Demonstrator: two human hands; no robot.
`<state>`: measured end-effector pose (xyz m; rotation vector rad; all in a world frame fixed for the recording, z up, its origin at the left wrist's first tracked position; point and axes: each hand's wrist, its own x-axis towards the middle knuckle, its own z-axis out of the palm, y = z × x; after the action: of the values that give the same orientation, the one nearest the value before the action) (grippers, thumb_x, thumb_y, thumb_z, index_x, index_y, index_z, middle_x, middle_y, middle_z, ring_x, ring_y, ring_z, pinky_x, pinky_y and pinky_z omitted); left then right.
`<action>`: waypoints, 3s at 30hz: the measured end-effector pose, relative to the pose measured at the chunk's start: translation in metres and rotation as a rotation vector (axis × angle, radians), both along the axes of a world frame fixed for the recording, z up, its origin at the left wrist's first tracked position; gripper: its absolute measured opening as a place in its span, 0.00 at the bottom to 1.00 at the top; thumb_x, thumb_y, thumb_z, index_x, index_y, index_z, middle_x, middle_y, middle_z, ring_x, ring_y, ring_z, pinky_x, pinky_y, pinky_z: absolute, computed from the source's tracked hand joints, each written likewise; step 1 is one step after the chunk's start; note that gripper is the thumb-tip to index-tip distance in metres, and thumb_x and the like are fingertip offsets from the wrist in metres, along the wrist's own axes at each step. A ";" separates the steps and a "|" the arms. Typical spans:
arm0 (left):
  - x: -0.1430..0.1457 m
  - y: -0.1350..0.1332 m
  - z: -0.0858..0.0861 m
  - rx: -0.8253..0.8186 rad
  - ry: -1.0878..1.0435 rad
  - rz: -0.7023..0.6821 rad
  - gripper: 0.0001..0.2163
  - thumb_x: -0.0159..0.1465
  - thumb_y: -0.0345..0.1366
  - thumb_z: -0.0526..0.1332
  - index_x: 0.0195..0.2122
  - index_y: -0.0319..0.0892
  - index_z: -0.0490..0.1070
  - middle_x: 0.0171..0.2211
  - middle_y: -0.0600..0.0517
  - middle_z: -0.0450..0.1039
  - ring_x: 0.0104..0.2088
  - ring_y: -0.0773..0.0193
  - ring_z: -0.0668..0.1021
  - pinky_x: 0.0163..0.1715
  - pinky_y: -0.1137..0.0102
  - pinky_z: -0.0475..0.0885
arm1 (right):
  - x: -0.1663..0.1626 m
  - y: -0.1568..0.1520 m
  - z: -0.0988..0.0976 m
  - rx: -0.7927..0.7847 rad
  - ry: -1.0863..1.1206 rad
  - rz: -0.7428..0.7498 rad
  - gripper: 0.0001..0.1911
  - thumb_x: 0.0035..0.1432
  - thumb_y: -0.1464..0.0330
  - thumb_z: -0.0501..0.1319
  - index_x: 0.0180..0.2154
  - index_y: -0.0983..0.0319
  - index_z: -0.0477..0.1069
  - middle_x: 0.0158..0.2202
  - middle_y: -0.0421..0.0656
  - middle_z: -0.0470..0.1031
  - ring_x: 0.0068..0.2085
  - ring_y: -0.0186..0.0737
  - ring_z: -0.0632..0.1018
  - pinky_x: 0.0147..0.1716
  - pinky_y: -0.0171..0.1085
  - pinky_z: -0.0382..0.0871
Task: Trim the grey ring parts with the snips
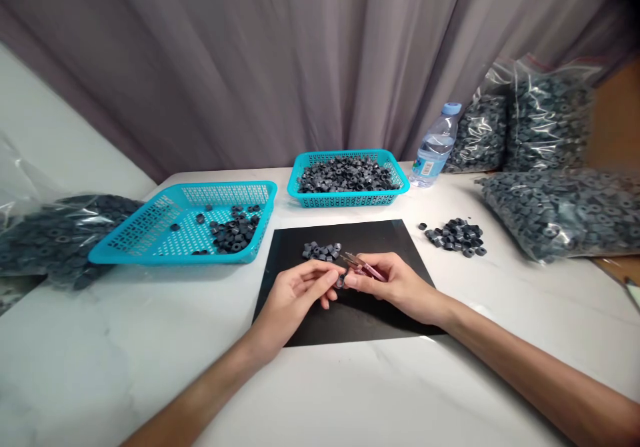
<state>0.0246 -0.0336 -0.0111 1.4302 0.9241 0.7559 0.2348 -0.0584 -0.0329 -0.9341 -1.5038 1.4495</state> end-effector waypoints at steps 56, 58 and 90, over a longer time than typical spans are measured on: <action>-0.030 0.018 0.003 1.220 0.838 0.147 0.08 0.72 0.33 0.58 0.49 0.42 0.73 0.47 0.44 0.75 0.49 0.50 0.76 0.53 0.55 0.71 | -0.004 0.000 -0.012 0.420 -0.453 -0.135 0.15 0.75 0.65 0.49 0.52 0.55 0.72 0.63 0.48 0.67 0.65 0.47 0.67 0.65 0.53 0.61; -0.023 0.012 -0.005 1.200 0.837 0.029 0.09 0.71 0.35 0.59 0.51 0.42 0.72 0.48 0.43 0.75 0.49 0.49 0.76 0.52 0.55 0.72 | -0.005 0.001 -0.013 0.433 -0.426 -0.140 0.15 0.75 0.64 0.49 0.53 0.55 0.72 0.59 0.49 0.69 0.62 0.47 0.70 0.63 0.52 0.65; -0.013 0.010 -0.015 1.072 0.668 -0.089 0.12 0.68 0.35 0.65 0.52 0.42 0.70 0.52 0.44 0.69 0.52 0.51 0.73 0.55 0.56 0.69 | 0.002 0.004 -0.014 0.096 -0.138 -0.161 0.10 0.63 0.61 0.67 0.41 0.59 0.75 0.39 0.41 0.78 0.38 0.39 0.75 0.38 0.37 0.67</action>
<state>0.0121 -0.0239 -0.0263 2.7628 0.9631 0.7400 0.2369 -0.0543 -0.0470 -1.0879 -1.5454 1.2085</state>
